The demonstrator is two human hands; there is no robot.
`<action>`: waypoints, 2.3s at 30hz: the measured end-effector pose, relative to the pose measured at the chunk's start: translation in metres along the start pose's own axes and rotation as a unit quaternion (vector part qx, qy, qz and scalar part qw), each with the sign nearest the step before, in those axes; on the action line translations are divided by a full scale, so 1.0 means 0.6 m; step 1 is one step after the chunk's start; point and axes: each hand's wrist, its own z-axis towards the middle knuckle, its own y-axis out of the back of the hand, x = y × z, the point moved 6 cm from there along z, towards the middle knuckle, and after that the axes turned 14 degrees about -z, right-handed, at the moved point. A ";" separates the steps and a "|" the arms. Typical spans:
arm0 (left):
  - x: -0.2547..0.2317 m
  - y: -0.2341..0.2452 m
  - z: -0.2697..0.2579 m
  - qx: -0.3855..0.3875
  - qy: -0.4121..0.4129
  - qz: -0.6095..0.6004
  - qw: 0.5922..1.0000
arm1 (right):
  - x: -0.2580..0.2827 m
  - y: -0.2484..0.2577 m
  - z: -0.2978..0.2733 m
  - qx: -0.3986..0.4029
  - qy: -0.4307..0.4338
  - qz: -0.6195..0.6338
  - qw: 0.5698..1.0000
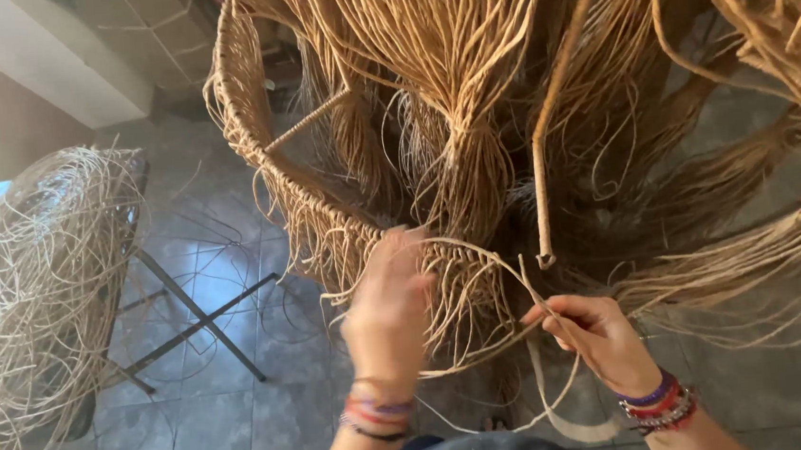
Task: Weaving and knotting natural fiber strands onto a circular frame to create a decorative furniture piece
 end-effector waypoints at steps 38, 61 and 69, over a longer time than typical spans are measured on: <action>-0.026 -0.044 -0.010 0.030 -0.188 -0.017 0.982 | 0.017 -0.009 0.012 -0.040 0.103 0.044 0.993; -0.064 -0.093 -0.062 0.167 -0.173 -0.321 0.916 | 0.026 -0.042 0.016 -0.060 0.094 0.030 0.993; -0.102 -0.129 0.049 -0.034 0.292 -0.709 0.641 | 0.034 -0.072 -0.005 -0.105 0.133 0.049 0.984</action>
